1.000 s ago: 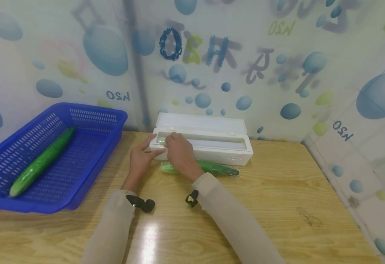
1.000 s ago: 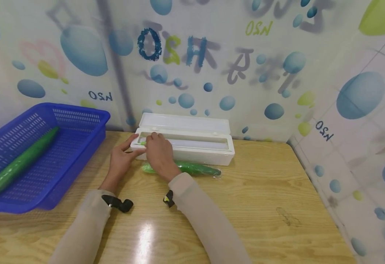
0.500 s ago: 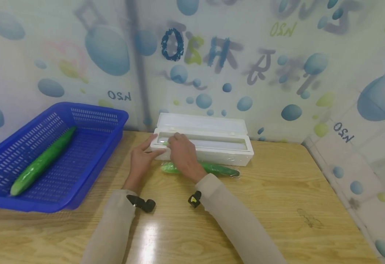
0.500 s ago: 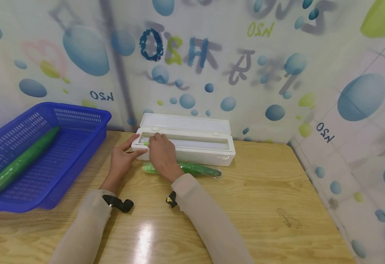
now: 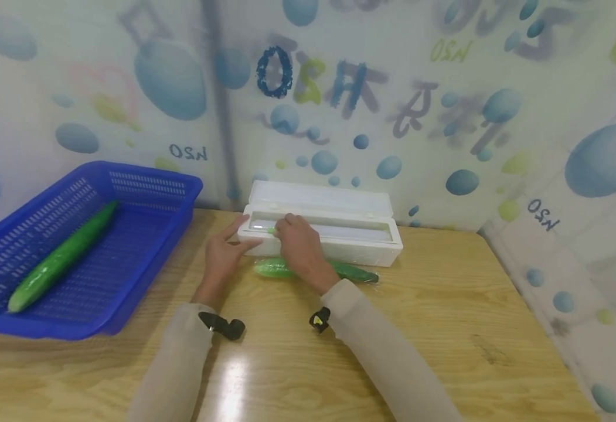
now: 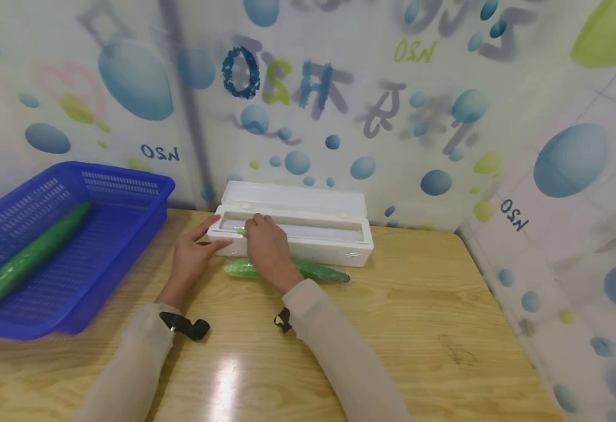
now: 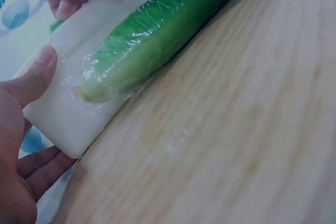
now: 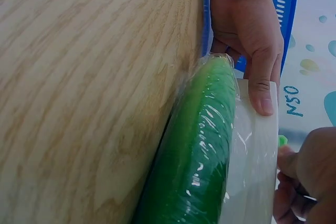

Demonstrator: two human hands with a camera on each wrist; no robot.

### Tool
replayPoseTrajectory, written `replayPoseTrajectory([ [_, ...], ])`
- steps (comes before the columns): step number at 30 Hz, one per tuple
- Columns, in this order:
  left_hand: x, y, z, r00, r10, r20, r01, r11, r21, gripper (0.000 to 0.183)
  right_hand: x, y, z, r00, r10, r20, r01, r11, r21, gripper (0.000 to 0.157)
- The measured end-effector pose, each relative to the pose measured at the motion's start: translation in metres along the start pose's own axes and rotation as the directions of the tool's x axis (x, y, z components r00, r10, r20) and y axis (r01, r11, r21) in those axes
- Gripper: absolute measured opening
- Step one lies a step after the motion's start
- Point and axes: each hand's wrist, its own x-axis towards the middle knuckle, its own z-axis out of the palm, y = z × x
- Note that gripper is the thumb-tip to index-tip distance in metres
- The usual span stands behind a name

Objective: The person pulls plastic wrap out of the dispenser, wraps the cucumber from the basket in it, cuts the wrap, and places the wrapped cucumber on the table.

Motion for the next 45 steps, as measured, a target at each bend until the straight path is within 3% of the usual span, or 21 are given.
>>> replayPoseTrajectory([
  [5,0.002,-0.005,-0.004,0.985,0.162,0.063,-0.168,0.980,0.103,0.065,0.000,0.000,0.003,1.000,-0.015,0.008,0.015,1.000,0.011,0.016],
  [9,0.003,-0.007,-0.004,0.967,0.234,0.097,-0.242,0.966,0.087,0.062,0.001,0.001,0.004,1.000,-0.017,-0.002,0.017,1.000,0.006,0.017],
  [13,0.003,-0.005,-0.003,0.968,0.232,0.098,-0.239,0.969,0.062,0.057,0.001,0.002,0.003,1.000,-0.014,0.004,0.014,1.000,-0.003,0.017],
  [20,0.003,-0.003,-0.001,0.968,0.237,0.083,-0.245,0.964,0.104,0.055,-0.002,0.005,-0.002,1.000,-0.017,-0.005,0.017,1.000,-0.014,0.016],
  [39,0.004,-0.002,-0.003,0.975,0.206,0.084,-0.215,0.970,0.111,0.055,-0.007,0.020,-0.005,0.999,-0.026,-0.038,0.028,0.998,0.062,0.014],
  [45,0.002,-0.004,-0.003,0.966,0.237,0.099,-0.249,0.959,0.135,0.058,-0.011,0.024,-0.002,0.995,-0.068,-0.078,0.073,0.995,0.067,0.013],
])
